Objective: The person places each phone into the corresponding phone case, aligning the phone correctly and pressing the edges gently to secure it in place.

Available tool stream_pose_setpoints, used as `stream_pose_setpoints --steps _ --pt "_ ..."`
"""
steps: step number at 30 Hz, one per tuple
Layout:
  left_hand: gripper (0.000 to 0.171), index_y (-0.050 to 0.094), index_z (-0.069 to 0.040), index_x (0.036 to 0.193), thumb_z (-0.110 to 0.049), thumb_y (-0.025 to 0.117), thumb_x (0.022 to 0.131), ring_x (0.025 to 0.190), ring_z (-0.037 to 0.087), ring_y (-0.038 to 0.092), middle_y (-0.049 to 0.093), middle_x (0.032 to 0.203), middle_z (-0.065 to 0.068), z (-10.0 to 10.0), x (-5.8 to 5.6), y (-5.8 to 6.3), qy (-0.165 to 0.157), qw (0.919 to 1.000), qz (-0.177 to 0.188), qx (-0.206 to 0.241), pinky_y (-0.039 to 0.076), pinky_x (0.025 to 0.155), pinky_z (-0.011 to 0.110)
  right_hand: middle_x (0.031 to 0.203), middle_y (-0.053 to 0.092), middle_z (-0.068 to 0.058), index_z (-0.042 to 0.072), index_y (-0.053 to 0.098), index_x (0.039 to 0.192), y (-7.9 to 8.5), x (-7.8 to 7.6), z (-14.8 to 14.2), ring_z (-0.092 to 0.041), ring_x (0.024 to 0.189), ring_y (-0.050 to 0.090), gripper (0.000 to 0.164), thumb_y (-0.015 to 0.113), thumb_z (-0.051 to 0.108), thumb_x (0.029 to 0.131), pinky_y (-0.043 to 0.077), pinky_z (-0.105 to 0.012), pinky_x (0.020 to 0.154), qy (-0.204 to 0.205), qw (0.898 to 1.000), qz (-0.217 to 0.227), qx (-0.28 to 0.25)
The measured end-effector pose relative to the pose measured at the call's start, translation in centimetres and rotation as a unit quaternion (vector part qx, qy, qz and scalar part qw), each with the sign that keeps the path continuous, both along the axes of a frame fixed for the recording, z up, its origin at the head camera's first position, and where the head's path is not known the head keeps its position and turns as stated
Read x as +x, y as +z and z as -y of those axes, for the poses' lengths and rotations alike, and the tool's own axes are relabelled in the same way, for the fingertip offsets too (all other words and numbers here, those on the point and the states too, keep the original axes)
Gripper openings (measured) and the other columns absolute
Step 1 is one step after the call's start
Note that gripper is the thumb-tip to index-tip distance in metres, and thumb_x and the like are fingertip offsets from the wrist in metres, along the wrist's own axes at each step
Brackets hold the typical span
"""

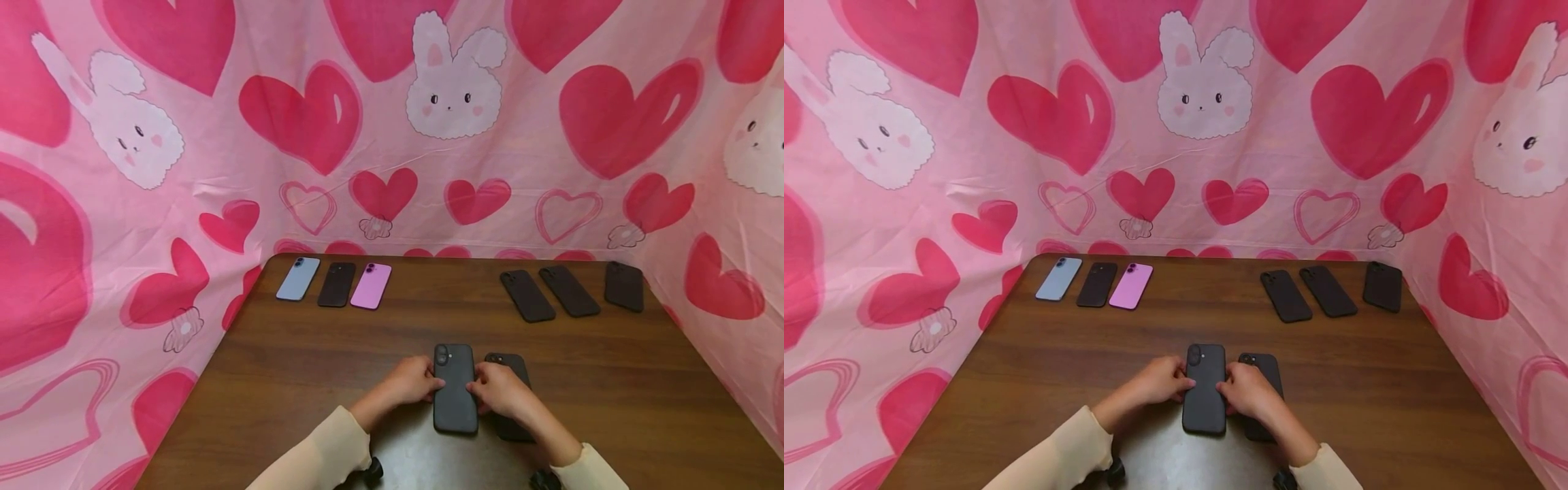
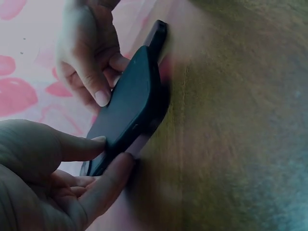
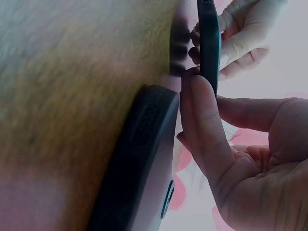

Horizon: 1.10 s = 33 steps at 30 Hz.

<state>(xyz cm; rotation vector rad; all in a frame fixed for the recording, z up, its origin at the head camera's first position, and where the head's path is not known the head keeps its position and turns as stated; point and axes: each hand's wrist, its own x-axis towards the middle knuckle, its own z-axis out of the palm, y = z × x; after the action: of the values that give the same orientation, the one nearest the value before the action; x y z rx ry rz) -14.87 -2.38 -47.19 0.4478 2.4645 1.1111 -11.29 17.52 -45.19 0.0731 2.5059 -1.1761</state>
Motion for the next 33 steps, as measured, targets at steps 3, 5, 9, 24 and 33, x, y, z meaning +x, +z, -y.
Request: stream_pose_setpoints --steps 3,5,9,24,33 --pt "0.022 0.064 -0.007 0.083 -0.024 0.076 0.091 0.058 0.011 0.058 0.065 0.069 -0.001 -0.2 0.0 0.3 -0.016 0.9958 -0.057 -0.070 0.044 0.056 0.025 0.078 0.067 -0.006 -0.008 0.061 0.117 0.0 -0.1 -0.1 -0.021 0.062 0.070 0.026 0.066 0.005 0.095 0.057 -0.034 0.059 0.010 1.000 0.000 0.010" --pt "0.026 0.066 -0.008 0.086 -0.031 0.076 0.091 0.064 0.015 0.059 0.067 0.074 0.001 -0.4 0.0 0.5 -0.024 0.9888 -0.091 -0.115 0.046 0.061 0.028 0.077 0.066 -0.006 -0.007 0.061 0.115 0.0 -0.1 -0.1 -0.020 0.061 0.070 0.024 0.066 0.005 0.095 0.057 -0.033 0.059 0.014 1.000 0.000 0.017" --pt "0.034 0.070 -0.007 0.094 -0.041 0.075 0.090 0.078 0.024 0.065 0.072 0.087 0.008 -0.7 0.1 0.7 -0.033 0.9733 -0.136 -0.182 0.051 0.071 0.035 0.075 0.066 -0.005 -0.004 0.062 0.109 0.0 0.0 -0.2 -0.020 0.059 0.069 0.018 0.067 0.006 0.094 0.055 -0.031 0.058 0.023 0.999 -0.007 0.031" --pt "0.041 0.063 -0.013 0.082 -0.050 0.081 0.083 0.073 0.020 0.056 0.061 0.074 -0.002 -0.9 0.2 0.9 -0.019 0.9699 -0.122 -0.210 0.046 0.069 0.033 0.077 0.065 -0.005 -0.002 0.065 0.106 0.0 0.1 -0.3 -0.020 0.058 0.069 0.016 0.069 0.008 0.094 0.057 -0.033 0.058 0.032 0.999 -0.012 0.029" --pt "0.039 0.063 -0.012 0.085 -0.045 0.083 0.082 0.074 0.021 0.055 0.062 0.077 0.000 -0.8 0.3 0.9 -0.019 0.9745 -0.117 -0.191 0.046 0.069 0.033 0.080 0.067 -0.006 -0.003 0.065 0.110 0.2 0.2 -0.5 -0.020 0.058 0.069 0.021 0.069 0.011 0.094 0.057 -0.033 0.058 0.029 0.999 -0.002 0.023"
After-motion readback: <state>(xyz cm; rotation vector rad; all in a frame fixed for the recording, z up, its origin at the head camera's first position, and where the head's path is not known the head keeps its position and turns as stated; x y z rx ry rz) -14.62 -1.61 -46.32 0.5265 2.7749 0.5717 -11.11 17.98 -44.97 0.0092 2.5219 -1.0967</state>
